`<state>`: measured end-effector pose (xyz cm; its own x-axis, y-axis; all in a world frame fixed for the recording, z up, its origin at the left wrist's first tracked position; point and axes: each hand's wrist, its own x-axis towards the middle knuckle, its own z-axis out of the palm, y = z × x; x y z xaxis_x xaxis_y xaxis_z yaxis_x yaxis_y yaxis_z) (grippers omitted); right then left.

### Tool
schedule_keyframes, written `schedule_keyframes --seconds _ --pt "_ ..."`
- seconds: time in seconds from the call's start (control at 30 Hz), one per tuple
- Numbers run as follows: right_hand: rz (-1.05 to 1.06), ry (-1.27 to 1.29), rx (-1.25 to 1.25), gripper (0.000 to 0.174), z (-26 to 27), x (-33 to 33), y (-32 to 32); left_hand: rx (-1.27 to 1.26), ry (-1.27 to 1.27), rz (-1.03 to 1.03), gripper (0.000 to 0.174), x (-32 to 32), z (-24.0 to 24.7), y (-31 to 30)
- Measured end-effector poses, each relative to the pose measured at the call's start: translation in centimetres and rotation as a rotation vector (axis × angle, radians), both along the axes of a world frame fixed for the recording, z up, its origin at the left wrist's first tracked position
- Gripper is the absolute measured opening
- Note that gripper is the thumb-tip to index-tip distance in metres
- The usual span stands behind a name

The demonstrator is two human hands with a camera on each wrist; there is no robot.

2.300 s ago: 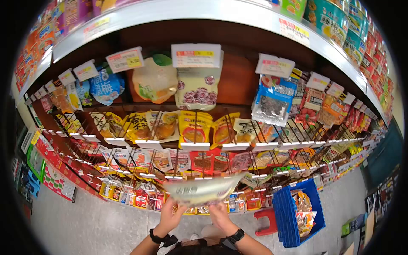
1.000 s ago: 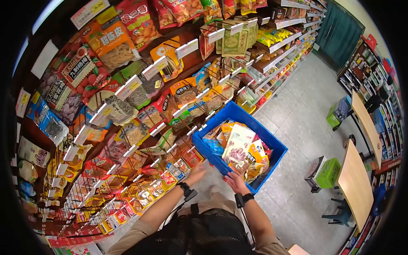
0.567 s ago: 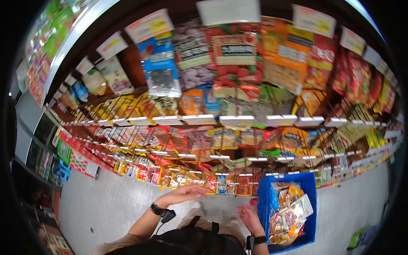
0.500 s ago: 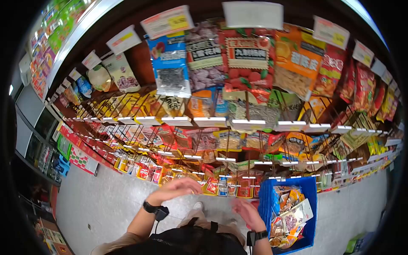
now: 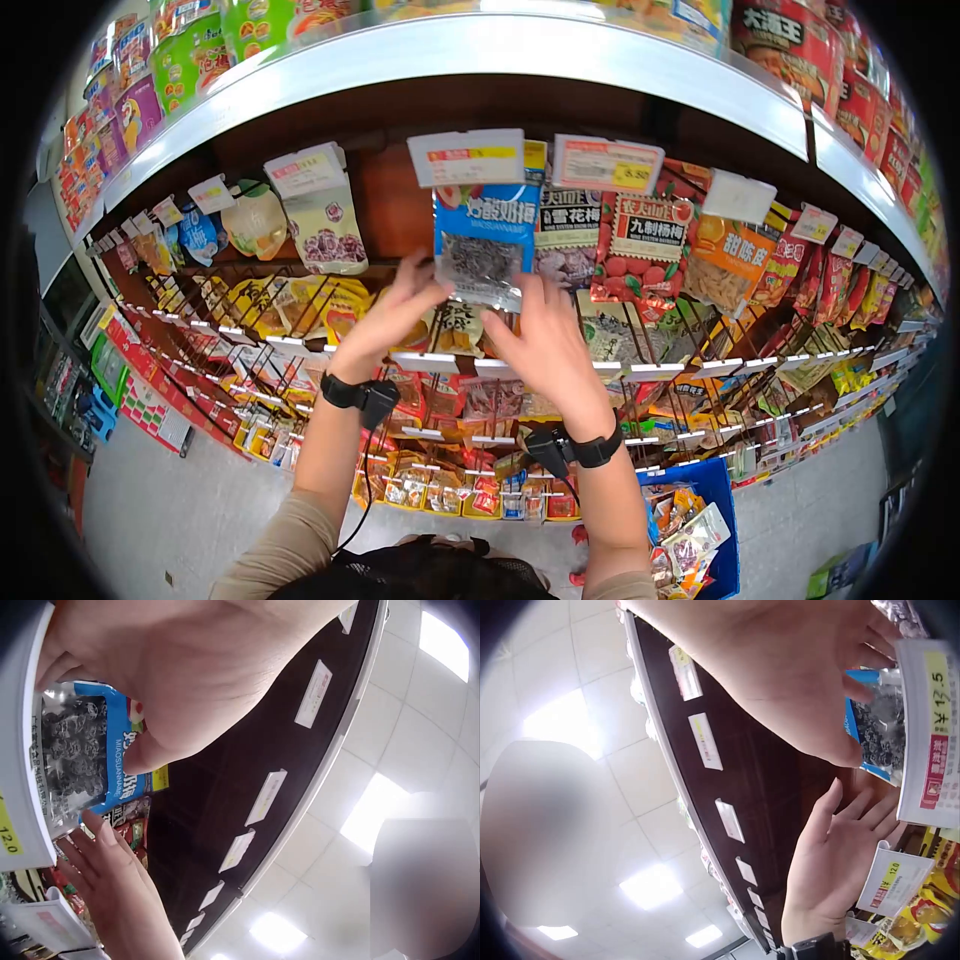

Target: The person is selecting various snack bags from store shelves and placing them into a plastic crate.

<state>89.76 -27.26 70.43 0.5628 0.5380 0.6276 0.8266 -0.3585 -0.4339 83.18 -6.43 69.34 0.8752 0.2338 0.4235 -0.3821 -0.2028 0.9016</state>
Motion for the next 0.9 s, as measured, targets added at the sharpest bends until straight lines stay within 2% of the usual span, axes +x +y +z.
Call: schedule_keyframes --seconds 0.07,0.1,0.13,0.2,0.23,0.27,0.33,0.37,0.43,0.47,0.53,0.57,0.6,0.67,0.73,0.77,0.83,0.9 --pt "0.009 0.0 0.024 0.046 -0.5 0.2 1.0 0.053 0.12 0.058 0.082 -0.4 0.2 0.6" --pt "-0.001 0.028 0.082 0.045 -0.7 0.1 1.2 0.027 0.034 0.084 0.073 0.1 -0.6 1.6" --pt "-0.01 0.056 0.136 0.044 -0.9 -0.1 1.2 0.019 0.029 0.08 0.073 -0.2 -0.4 1.9" --pt "0.04 0.134 0.202 0.041 -1.2 -0.8 1.3 0.024 0.122 -0.151 0.058 -1.3 0.4 2.2" --pt "0.045 0.19 0.222 0.04 -1.4 -1.3 1.4 0.163 0.082 -0.066 0.047 -1.6 -0.1 1.9" --pt "0.049 0.245 0.243 0.04 -1.5 -1.5 1.6 0.412 -0.083 0.042 0.051 -1.8 0.0 1.7" --pt "0.038 0.296 0.225 0.041 -1.8 -1.0 2.6 0.683 -0.272 0.261 0.057 -1.3 -0.6 2.0" --pt "0.021 0.207 0.187 0.042 -2.0 -0.7 3.3 0.675 -0.278 0.252 0.057 -0.9 -0.9 2.1" --pt "-0.007 0.123 0.153 0.044 -2.0 -0.8 4.4 0.767 -0.289 0.413 0.066 -0.3 -1.4 2.4" --pt "-0.017 0.117 0.144 0.044 -1.5 -0.8 4.6 0.754 -0.295 0.406 0.066 -0.1 -1.4 2.5" --pt "-0.073 0.144 0.012 0.043 -0.5 -0.8 5.0 0.682 -0.197 0.336 0.077 -0.2 -1.4 2.6" --pt "-0.04 0.033 0.011 0.04 -1.5 1.0 5.1 0.67 -0.201 0.34 0.077 -0.2 -1.5 2.6" --pt "-0.04 0.027 0.0 0.04 -1.3 1.4 5.3 0.651 -0.17 0.324 0.08 -0.1 -1.6 2.6" --pt "0.013 0.176 -0.025 0.039 -0.8 1.9 5.6 0.627 -0.141 0.308 0.083 0.0 -1.6 2.5" --pt "0.034 0.119 -0.034 0.037 -1.9 4.1 5.8 0.655 -0.147 0.494 0.086 0.4 -1.3 2.5" --pt "0.037 0.23 -0.02 0.036 -1.7 4.7 5.9 0.649 -0.148 0.495 0.086 1.2 -1.1 2.5" --pt "0.085 0.415 0.026 0.031 -0.5 4.9 6.1 0.703 -0.1 0.671 0.085 2.4 -0.6 2.7" --pt "0.09 0.427 0.082 0.03 -0.2 4.6 6.2 0.608 -0.12 0.598 0.083 1.8 -0.3 2.6"
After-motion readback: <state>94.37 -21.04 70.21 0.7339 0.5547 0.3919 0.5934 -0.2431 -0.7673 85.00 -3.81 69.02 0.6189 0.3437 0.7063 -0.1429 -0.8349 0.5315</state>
